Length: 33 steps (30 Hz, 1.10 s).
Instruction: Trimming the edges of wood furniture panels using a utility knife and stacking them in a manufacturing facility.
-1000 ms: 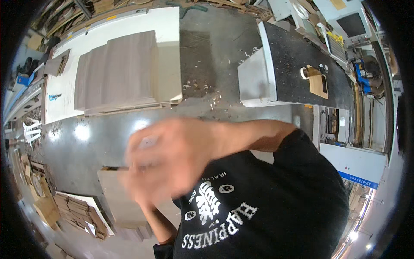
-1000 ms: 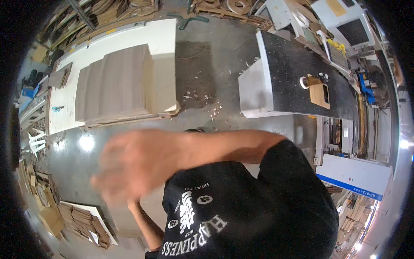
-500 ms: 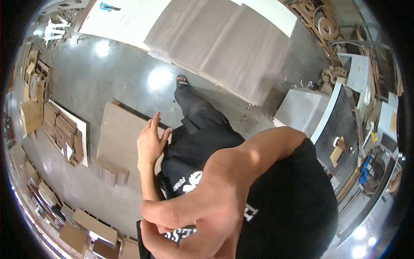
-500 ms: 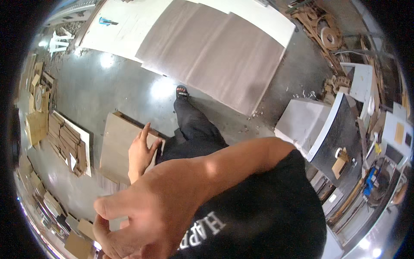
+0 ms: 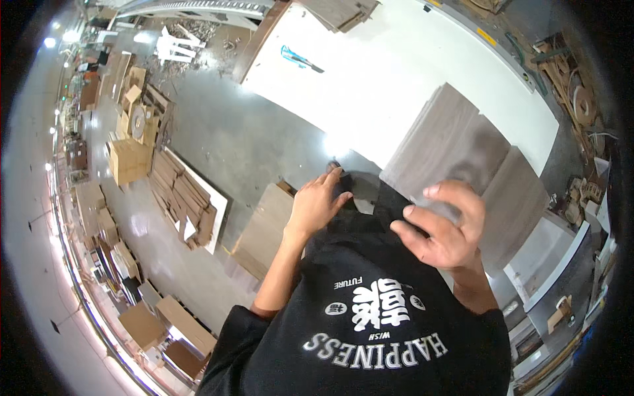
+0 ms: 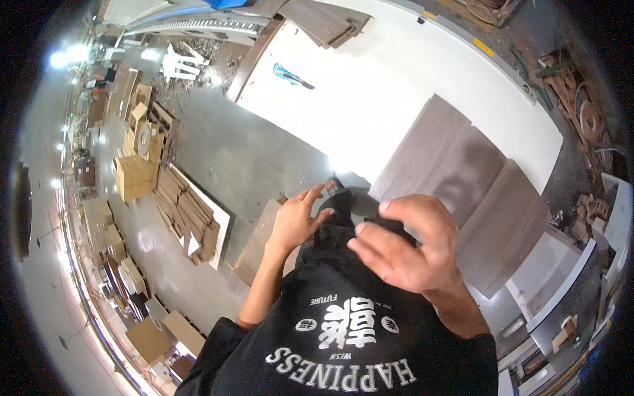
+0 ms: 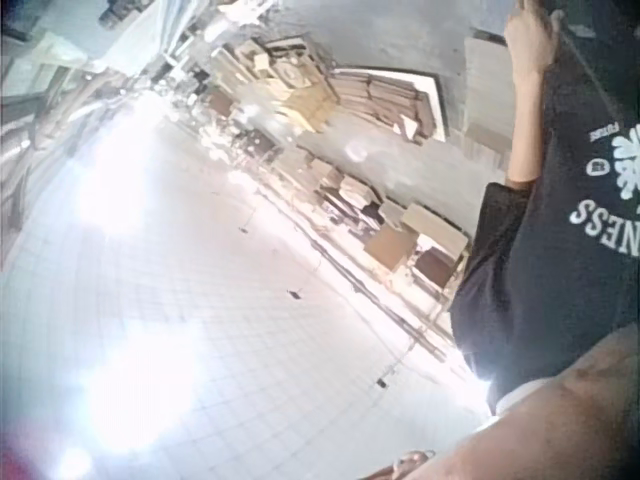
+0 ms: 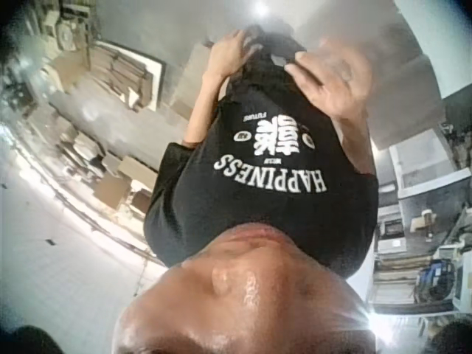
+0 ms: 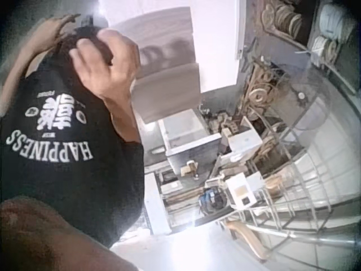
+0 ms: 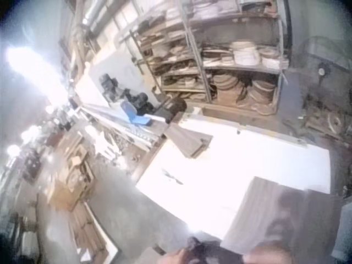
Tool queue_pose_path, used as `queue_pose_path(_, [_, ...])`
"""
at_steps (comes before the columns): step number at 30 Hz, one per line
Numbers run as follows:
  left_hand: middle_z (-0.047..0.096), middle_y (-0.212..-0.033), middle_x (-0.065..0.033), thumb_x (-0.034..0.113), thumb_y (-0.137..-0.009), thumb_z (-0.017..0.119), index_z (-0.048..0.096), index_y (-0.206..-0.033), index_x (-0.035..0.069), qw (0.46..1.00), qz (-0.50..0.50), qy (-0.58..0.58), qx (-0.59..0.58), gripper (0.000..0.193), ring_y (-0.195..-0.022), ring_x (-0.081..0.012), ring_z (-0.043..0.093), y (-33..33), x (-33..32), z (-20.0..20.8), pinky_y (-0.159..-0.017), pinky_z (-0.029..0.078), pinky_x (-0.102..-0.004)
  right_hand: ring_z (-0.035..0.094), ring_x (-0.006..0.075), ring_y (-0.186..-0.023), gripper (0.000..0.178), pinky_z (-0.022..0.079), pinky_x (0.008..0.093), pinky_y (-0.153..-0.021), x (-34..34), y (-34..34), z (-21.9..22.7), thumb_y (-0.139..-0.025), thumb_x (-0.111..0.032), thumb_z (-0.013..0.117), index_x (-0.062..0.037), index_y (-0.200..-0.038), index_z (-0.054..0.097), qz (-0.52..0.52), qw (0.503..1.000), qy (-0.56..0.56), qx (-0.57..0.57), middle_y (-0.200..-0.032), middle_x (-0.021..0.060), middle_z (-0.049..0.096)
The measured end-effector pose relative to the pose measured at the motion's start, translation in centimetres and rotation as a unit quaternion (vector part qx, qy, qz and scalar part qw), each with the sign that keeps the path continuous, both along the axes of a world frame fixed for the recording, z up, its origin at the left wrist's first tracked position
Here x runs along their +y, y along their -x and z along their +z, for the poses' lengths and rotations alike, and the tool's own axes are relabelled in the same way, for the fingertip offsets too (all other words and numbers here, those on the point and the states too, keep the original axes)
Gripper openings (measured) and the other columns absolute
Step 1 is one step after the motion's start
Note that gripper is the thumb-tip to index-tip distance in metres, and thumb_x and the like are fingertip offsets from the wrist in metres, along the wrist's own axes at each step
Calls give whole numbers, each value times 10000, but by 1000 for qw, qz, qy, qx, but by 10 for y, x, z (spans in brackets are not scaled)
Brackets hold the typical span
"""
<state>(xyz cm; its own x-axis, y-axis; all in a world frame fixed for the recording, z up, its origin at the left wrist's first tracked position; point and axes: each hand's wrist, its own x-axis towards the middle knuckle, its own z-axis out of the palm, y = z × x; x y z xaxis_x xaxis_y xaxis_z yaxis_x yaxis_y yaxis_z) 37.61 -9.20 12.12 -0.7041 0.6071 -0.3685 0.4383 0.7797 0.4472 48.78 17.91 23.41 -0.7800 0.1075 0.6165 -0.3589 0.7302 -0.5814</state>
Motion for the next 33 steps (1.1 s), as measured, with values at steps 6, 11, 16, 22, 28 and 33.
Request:
queue_pose_path(6, [763,-1280,-160,412,-999,760,606,-1491,85,995,-103,-10,-18,610,-1178,-399,723,139,4,-33,-972,596,-511,702,210,-1026,505,595,370,-843,-23,68,-24,-734,-198,985,-143,-1176,746,-88,981,8,-171,-1368,91,608])
queue_pose_path(11, [727,-1254,-258,343,-911,850,571,-1485,-31,963,-259,-74,13,740,-1178,-434,700,288,14,-70,-1050,549,-502,683,312,-1199,591,558,475,-1020,-63,145,-40,-829,-282,915,-108,-1342,678,-188,905,-23,-380,-1471,91,602])
queue_pose_path(16, [638,-1439,-261,441,-801,935,438,-1603,-24,927,-330,-71,162,1052,-1356,-449,607,490,53,-101,-1151,505,-502,562,403,-1426,721,482,511,-1165,-115,192,-84,-912,-367,858,-52,-1503,589,-248,805,22,-539,-1562,178,581])
queue_pose_path(22, [277,-1781,-239,431,-679,1015,216,-1729,47,890,-343,65,294,1374,-1656,-448,240,708,138,-117,-1356,228,-573,571,408,-1416,721,454,516,-1200,-168,243,-66,-924,-370,840,-35,-1505,574,-246,772,144,-567,-1556,168,589])
queue_pose_path(28, [404,-1694,-203,380,-644,1020,233,-1737,107,871,-440,2,219,1374,-1616,-424,315,749,200,-152,-1375,201,-552,573,420,-1411,698,463,525,-1193,-190,250,-85,-923,-345,834,-36,-1497,585,-347,721,172,-575,-1560,172,588])
queue_pose_path(33, [400,-1703,-185,685,-627,947,311,-1722,115,849,-497,-16,179,1389,-1616,-406,321,696,220,-150,-1372,199,-569,576,411,-1414,699,468,529,-1189,-199,252,-111,-924,-356,831,-50,-1505,592,-398,700,188,-563,-1567,166,584])
